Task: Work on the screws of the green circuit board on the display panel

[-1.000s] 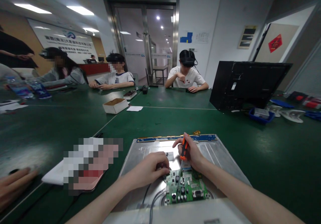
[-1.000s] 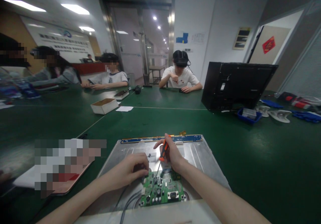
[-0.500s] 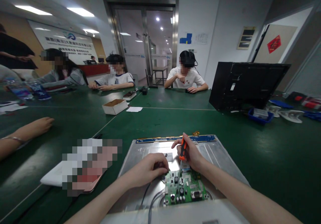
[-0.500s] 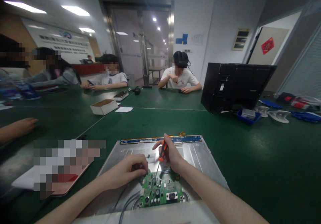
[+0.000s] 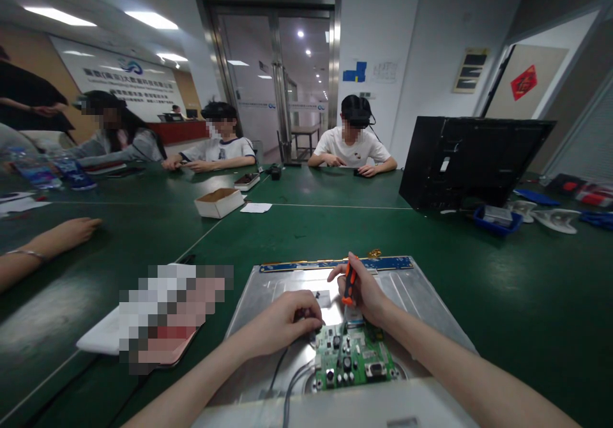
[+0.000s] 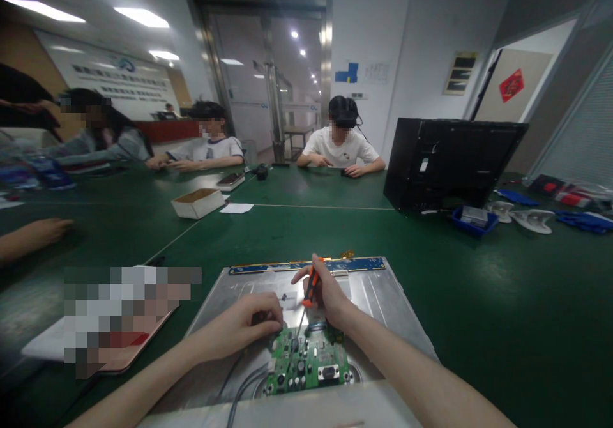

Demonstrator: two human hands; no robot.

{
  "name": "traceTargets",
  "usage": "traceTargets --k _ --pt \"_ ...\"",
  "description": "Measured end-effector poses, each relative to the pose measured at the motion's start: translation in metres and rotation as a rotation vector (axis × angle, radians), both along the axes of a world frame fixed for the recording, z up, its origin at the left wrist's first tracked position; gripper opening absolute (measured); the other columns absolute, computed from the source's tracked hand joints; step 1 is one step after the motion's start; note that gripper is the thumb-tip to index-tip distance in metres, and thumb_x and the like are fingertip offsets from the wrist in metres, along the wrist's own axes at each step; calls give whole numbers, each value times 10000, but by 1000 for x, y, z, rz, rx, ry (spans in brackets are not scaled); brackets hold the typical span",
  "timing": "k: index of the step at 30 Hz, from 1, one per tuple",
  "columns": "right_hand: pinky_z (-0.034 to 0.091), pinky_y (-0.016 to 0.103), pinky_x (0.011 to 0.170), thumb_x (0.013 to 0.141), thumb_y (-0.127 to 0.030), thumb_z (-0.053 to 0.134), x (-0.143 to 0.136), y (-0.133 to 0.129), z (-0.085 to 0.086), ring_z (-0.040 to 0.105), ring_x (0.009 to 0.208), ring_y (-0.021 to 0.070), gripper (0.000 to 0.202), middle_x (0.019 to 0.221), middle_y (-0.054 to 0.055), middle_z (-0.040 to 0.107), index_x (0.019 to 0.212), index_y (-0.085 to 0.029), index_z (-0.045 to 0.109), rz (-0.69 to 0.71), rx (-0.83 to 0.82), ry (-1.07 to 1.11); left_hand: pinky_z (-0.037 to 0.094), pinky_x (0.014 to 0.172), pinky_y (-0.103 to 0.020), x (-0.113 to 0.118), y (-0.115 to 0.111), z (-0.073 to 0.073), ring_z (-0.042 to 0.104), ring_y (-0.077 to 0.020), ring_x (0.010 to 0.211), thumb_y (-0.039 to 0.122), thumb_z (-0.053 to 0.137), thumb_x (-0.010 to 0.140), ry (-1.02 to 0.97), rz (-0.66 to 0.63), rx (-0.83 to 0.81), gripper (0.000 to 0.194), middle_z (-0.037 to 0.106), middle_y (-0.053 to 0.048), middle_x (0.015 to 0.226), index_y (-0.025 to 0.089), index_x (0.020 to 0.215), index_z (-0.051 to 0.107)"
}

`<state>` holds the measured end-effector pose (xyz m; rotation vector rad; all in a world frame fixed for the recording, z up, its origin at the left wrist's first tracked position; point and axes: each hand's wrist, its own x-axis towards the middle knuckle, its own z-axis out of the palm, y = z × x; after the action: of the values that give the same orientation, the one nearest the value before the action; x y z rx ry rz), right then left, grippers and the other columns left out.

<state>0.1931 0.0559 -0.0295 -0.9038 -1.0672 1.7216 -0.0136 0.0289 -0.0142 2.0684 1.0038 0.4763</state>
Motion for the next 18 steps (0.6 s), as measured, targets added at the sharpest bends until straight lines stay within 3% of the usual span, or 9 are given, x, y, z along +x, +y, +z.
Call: traceTargets --k 8,13,18 --pt "143 195 328 687 -880 653 -2 0 3 284 290 49 717 375 -93 400 677 -164 654 -66 -30 33 384 641 -248 1 -1 0 519 -153 679 171 668 785 -23 20 -78 19 600 15 733 172 788 687" --pt "94 185 324 603 -902 680 3 6 6 221 291 39 700 363 -120 337 621 -219 528 -162 -31 68 389 656 -249 1 0 0 526 -156 700 189 671 805 -34 4 -51 48 614 5 761 174 800 716" --pt "152 171 327 616 -819 752 10 12 19 337 325 53 647 423 -110 393 633 -230 486 -238 47 59 388 669 -255 -1 2 -1 536 -164 722 189 689 787 -34 -2 -49 36 617 1 765 171 786 720"
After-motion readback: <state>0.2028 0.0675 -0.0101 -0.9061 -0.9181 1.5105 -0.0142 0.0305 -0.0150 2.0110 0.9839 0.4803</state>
